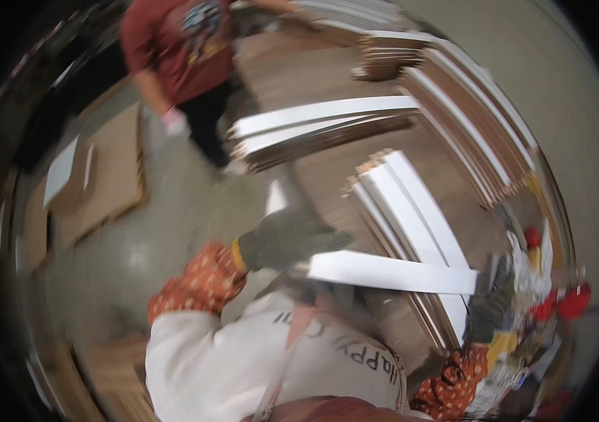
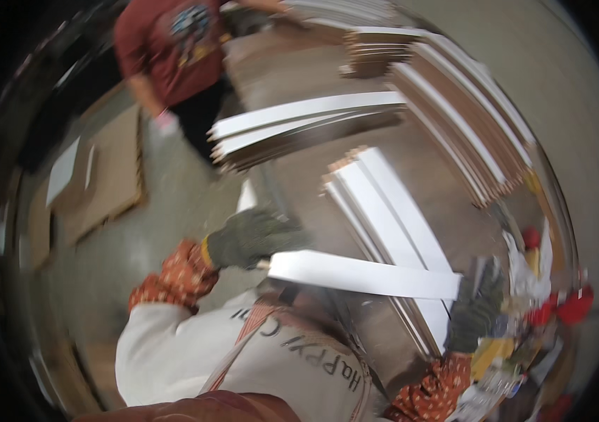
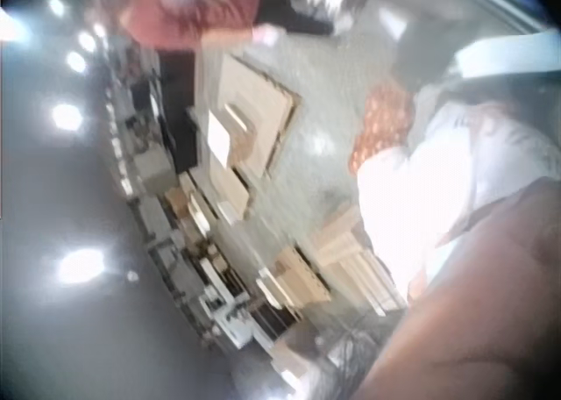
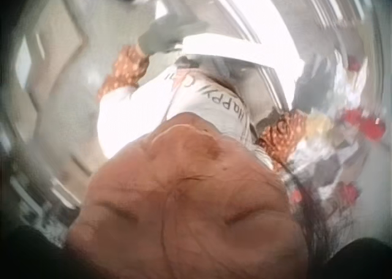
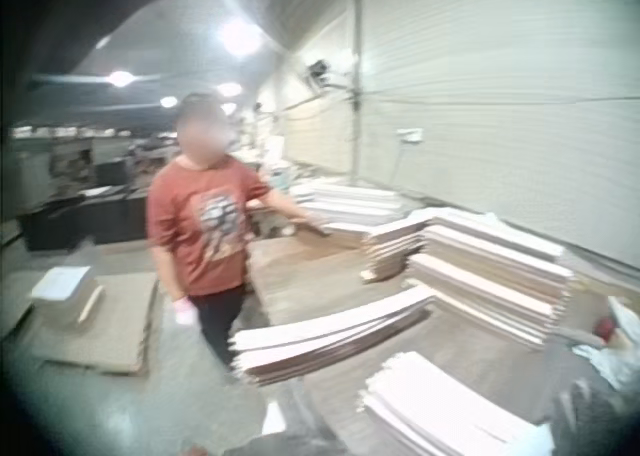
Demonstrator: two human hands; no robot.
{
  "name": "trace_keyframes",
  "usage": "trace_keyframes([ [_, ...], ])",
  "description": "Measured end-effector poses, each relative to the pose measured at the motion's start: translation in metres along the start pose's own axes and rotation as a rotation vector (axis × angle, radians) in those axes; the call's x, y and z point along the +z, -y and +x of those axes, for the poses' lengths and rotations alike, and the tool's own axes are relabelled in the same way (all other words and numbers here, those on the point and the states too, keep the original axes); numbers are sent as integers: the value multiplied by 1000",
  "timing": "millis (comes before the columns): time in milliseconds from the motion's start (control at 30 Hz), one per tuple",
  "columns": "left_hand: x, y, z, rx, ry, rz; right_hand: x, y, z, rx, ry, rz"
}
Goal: The person handles white wooden slats, wiping them with a cloth and a sponge on a metal workbench.
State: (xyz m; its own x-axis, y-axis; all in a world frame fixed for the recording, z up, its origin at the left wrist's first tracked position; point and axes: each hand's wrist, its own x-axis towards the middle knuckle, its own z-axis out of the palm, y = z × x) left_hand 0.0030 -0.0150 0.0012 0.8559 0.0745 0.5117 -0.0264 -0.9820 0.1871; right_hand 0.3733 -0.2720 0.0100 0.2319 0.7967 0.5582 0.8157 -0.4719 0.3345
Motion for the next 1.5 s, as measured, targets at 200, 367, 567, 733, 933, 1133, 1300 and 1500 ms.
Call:
trace_keyframes([
  [200,13,12,-24,-99,186,-367,-3,20,12,28,14,38],
  [367,32,9,-23,-218,162,-421,-20,59,81,29,35,387],
  [567,48,28,-36,-362,33,-573,-50,203,83,-262,400,750],
  [733,46,30,-46,-496,-104,-656,-10,234,75,-286,76,698],
  [933,50,42,-54,-577,-265,-759,-24,140,77,-232,60,542],
  [1133,50,50,-57,-614,-355,-797,-14,-28,-13,170,-59,-92],
  [1300,35,38,-32,-587,-315,-1030,-44,-46,-105,962,-131,336],
  [1500,26,50,3,-659,-341,-1035,3,-10,-186,862,31,183],
])
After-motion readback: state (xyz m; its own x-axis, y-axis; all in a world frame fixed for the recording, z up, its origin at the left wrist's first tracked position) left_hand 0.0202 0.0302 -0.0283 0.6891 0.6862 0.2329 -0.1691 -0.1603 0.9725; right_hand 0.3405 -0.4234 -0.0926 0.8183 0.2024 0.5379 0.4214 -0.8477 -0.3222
